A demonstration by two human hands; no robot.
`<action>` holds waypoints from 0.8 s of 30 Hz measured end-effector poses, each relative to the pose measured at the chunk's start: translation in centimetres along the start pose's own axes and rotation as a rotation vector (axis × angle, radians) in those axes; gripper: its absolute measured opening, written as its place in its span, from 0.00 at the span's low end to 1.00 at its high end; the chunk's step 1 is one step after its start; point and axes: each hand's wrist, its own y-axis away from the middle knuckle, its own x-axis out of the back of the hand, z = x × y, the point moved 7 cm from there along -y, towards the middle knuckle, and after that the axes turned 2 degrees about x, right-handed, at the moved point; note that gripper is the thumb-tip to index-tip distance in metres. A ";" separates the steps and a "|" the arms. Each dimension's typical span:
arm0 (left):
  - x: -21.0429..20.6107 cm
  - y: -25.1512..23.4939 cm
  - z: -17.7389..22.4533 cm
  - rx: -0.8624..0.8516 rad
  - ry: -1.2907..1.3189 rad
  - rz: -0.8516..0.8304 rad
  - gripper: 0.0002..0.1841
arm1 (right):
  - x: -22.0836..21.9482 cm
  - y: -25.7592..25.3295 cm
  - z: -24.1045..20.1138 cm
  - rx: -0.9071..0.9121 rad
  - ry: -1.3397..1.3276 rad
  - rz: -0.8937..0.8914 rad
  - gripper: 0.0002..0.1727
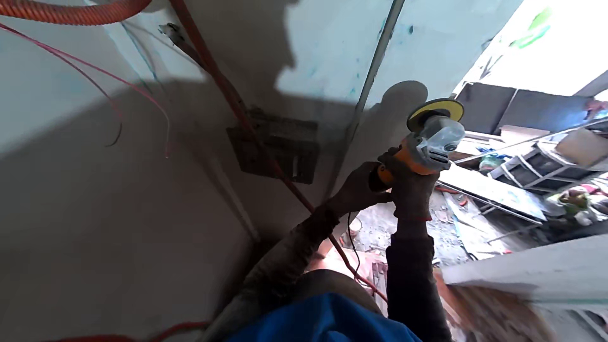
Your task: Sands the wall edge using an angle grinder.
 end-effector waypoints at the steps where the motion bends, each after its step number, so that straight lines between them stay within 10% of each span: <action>1: 0.9 0.5 0.2 0.042 -0.001 -0.035 0.42 | 0.4 0.0 -0.1 -0.008 -0.038 -0.001 0.36; 9: -2.3 0.1 -0.5 0.019 -0.242 -0.047 0.45 | 1.8 1.5 1.6 -0.102 -0.077 0.096 0.31; 13: -3.8 0.6 -6.3 0.050 -0.203 0.189 0.28 | 0.8 3.8 6.0 -0.194 0.208 0.055 0.35; 24: -1.6 5.4 -17.9 0.133 -0.004 0.388 0.29 | -5.1 8.7 14.8 -0.544 0.394 -0.206 0.41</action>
